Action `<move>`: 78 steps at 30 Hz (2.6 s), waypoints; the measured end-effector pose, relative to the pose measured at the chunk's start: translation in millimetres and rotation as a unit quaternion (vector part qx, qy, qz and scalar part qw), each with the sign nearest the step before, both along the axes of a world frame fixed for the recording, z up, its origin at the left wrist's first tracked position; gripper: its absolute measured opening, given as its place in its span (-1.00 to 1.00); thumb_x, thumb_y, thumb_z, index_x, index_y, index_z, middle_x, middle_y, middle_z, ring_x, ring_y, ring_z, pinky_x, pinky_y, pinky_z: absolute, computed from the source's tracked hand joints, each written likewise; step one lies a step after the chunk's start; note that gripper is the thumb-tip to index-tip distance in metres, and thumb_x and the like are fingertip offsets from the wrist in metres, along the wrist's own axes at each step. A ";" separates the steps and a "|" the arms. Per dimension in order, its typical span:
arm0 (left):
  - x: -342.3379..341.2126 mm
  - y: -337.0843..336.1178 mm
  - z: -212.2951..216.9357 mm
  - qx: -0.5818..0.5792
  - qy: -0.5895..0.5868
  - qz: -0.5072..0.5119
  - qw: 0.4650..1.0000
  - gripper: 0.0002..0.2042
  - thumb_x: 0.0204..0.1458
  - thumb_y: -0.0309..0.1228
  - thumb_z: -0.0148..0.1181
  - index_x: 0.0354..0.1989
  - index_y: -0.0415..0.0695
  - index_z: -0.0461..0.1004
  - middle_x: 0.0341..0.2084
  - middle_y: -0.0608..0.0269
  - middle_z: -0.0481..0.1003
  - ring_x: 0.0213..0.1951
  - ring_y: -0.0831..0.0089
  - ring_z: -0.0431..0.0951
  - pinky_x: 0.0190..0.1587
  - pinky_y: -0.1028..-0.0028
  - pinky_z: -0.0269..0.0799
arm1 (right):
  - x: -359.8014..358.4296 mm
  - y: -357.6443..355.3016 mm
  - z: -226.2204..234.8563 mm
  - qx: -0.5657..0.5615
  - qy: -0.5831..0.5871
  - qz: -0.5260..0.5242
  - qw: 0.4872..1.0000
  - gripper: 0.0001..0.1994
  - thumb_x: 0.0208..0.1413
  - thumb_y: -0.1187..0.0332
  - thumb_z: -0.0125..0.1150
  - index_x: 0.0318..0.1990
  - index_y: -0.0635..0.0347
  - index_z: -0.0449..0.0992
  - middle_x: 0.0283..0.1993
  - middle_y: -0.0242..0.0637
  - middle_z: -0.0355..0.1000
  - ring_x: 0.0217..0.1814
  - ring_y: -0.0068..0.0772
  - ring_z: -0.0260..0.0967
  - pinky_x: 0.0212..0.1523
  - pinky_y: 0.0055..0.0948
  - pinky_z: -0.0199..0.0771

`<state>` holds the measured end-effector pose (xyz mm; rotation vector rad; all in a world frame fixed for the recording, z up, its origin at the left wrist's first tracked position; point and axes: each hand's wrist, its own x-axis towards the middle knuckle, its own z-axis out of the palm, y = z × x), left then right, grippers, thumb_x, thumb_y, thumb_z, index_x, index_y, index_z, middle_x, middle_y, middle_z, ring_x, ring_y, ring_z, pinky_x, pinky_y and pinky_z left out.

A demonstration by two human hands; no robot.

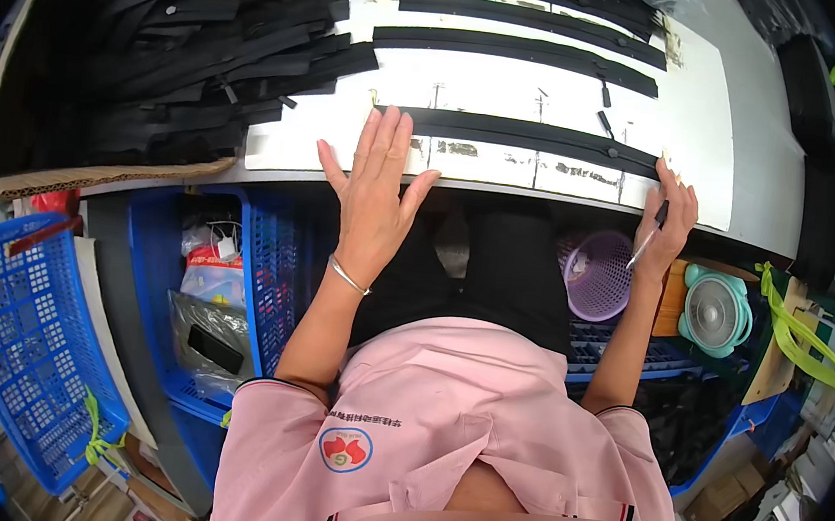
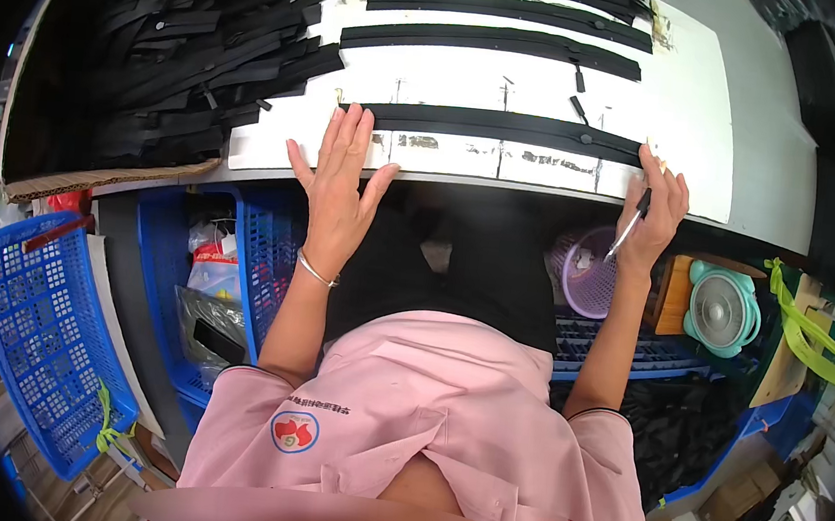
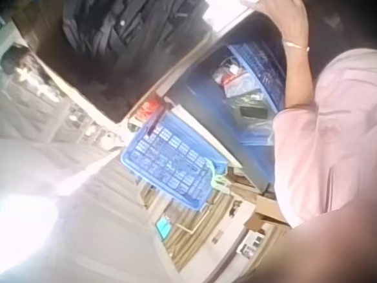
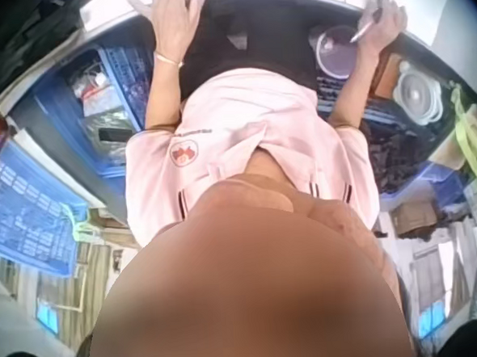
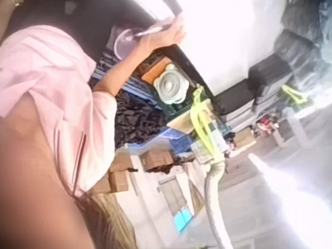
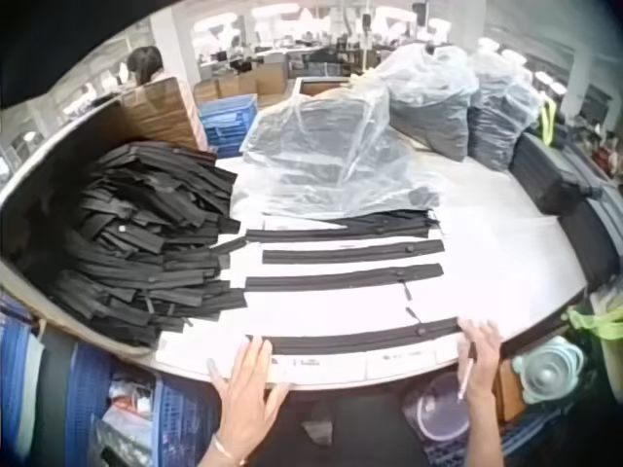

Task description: Marking zippers with a pen on a template for manufacturing.

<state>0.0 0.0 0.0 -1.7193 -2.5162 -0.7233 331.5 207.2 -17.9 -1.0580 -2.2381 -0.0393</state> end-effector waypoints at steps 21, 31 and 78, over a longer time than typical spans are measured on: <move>-4.1 1.6 -6.9 0.081 -0.020 0.000 0.997 -0.31 0.11 -0.11 0.38 0.39 -0.14 0.34 0.37 0.15 0.36 0.46 0.20 0.24 0.49 -0.09 -0.25 | -232.4 -58.5 29.9 -0.371 0.216 0.210 0.879 -0.78 0.31 0.38 0.25 -0.25 0.43 0.64 -0.19 -0.31 0.66 -0.40 -0.55 0.57 -0.39 -0.55 0.47; -4.2 1.6 -8.3 0.085 -0.017 -0.002 0.996 -0.31 0.12 -0.08 0.36 0.37 -0.16 0.35 0.38 0.15 0.35 0.46 0.20 0.23 0.47 -0.12 -0.24 | -234.4 -59.9 30.9 -0.361 0.176 0.195 0.895 -0.78 0.31 0.34 0.28 -0.22 0.39 0.64 -0.18 -0.32 0.67 -0.34 -0.50 0.64 -0.38 -0.53 0.50; 55.0 43.7 11.9 0.052 -0.063 -0.146 0.986 -0.33 0.19 -0.10 0.29 0.45 -0.06 0.30 0.42 0.24 0.31 0.49 0.13 0.16 0.50 -0.18 -0.31 | -154.2 -20.1 32.1 -0.340 0.289 0.085 0.891 -0.77 0.29 0.38 0.25 -0.34 0.37 0.66 -0.45 -0.35 0.61 -0.51 -0.67 0.44 -0.47 -0.58 0.38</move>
